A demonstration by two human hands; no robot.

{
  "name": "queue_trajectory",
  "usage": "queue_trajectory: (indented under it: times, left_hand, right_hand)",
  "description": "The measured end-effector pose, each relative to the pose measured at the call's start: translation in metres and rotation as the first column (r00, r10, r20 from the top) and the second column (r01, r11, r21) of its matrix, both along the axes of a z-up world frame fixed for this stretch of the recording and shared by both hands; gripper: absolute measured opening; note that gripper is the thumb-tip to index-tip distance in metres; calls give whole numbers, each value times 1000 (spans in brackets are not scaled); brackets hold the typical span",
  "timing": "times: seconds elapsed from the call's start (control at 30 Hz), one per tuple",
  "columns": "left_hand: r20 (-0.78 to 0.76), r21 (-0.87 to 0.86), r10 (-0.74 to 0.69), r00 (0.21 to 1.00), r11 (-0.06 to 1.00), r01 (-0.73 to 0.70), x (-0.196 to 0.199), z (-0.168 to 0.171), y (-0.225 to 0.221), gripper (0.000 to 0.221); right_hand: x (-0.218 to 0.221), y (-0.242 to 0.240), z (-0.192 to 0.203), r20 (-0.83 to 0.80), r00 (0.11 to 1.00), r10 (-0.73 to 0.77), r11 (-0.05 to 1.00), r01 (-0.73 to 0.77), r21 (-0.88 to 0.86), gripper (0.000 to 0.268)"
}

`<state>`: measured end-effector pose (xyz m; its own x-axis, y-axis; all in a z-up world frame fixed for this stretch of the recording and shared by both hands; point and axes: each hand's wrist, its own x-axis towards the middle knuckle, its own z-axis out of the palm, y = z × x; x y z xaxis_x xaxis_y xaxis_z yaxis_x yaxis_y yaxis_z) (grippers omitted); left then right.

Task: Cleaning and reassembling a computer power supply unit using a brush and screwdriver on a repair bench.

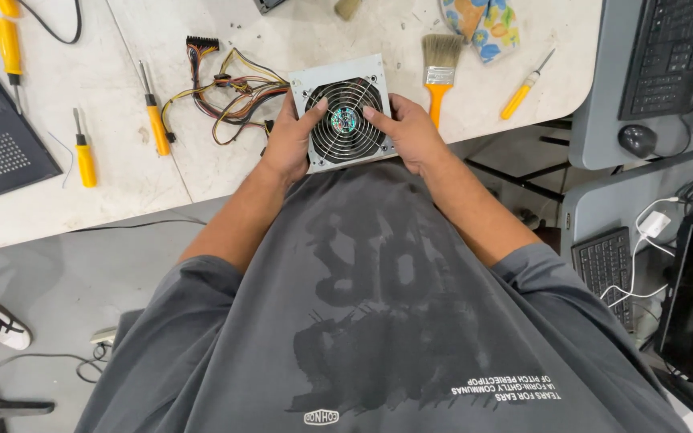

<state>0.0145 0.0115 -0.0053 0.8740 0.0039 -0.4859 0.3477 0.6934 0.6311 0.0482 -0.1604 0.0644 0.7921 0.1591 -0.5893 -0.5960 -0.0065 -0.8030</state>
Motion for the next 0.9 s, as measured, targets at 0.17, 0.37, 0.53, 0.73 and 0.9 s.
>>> queue_trajectory:
  times: [0.17,0.37,0.53,0.73,0.9]
  left_hand:
    - [11,12,-5,1000,1000,5,0,5,0,60]
    - [9,35,-24,1000,999,23,2,15,-1,57]
    - [24,70,-37,999,997,35,2,15,-1,58]
    - [22,72,-31,999,997,30,3,16,-1,55]
    - [35,71,-43,998,997,40,2,13,0,65]
  right_hand:
    - [0,0,-1,24,1000,17,1000,-16,-9,34]
    - [-1,-4,-8,25,999,22,1000,-22,5,34]
    - [0,-4,-1,51,997,63,998,-63,-4,32]
    - [2,-2,11,108,986,126,992,-123,-28,38]
    - [5,2,31,160,948,274,932,-220,-288,42]
